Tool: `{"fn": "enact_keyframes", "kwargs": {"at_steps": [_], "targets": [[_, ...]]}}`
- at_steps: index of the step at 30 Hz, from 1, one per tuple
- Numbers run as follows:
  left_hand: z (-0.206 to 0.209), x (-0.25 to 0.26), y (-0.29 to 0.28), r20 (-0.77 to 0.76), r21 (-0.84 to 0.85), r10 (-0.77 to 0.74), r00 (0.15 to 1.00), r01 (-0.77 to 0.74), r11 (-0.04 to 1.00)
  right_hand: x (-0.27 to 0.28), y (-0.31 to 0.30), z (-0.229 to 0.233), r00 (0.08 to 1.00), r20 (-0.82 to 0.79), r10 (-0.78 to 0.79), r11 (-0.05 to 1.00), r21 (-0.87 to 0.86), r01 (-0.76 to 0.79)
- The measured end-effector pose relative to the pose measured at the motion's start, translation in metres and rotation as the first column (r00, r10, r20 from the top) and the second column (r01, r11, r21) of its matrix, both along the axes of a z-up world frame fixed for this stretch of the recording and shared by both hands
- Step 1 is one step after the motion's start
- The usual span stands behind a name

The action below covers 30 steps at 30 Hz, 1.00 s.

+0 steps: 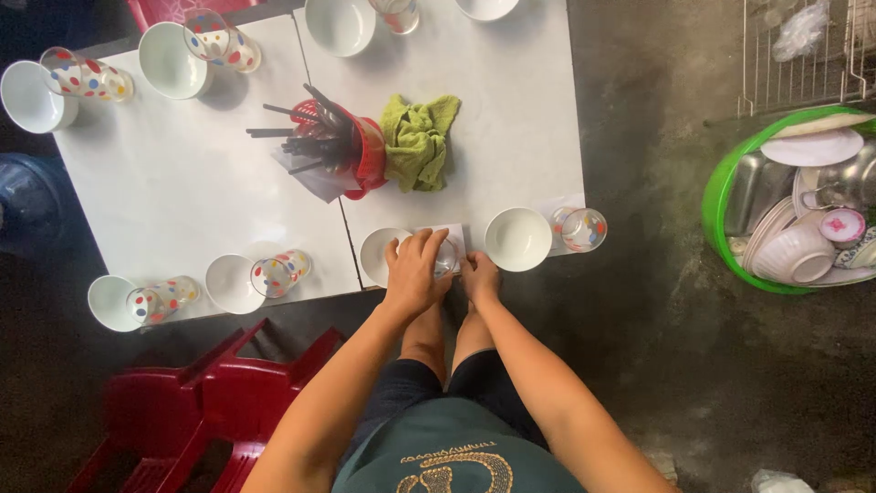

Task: The recorder wipes drinking glasses with a cloth and arranges them on dining tables along with bowls and utensils.

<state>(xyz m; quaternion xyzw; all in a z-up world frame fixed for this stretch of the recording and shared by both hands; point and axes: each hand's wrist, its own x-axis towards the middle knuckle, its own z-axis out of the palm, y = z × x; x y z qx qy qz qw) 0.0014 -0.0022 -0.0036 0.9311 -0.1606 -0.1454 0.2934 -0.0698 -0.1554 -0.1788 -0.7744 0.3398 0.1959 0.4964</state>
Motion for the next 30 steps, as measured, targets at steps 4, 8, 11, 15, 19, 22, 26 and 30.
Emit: {"fn": "enact_keyframes", "kwargs": {"at_steps": [4,8,11,15,19,22,26,30], "targets": [[-0.007,0.004,-0.006,0.034,0.079,-0.027,0.999,0.025,0.997,-0.003,0.001,-0.011,0.999,0.054,-0.005,1.000,-0.013,0.005],[-0.011,0.007,-0.014,0.059,0.143,-0.033,0.998,0.024,0.989,0.000,-0.001,-0.004,0.999,0.028,-0.020,1.000,0.020,0.019],[-0.016,0.007,-0.016,0.072,0.160,-0.036,0.997,0.024,0.987,0.001,-0.001,0.000,1.000,0.005,-0.030,0.998,0.049,0.030],[-0.018,0.008,-0.020,0.066,0.167,-0.035,0.997,0.024,0.986,-0.001,-0.001,-0.007,0.998,0.025,-0.051,0.996,0.076,0.049],[-0.021,0.009,-0.021,0.067,0.182,-0.037,0.997,0.024,0.983,-0.003,0.001,-0.010,0.994,0.063,-0.090,0.990,0.111,0.083],[-0.021,0.010,-0.021,0.047,0.205,-0.044,0.998,0.033,0.978,-0.001,0.002,-0.005,0.993,0.069,-0.096,0.991,0.104,0.088],[-0.018,0.010,-0.020,0.033,0.204,-0.060,0.998,0.052,0.977,-0.003,0.003,-0.007,0.989,0.060,-0.133,0.984,0.129,0.125],[-0.020,0.010,-0.021,0.030,0.204,-0.061,0.998,0.054,0.978,-0.002,0.003,-0.008,0.984,0.055,-0.172,0.971,0.180,0.160]]}}
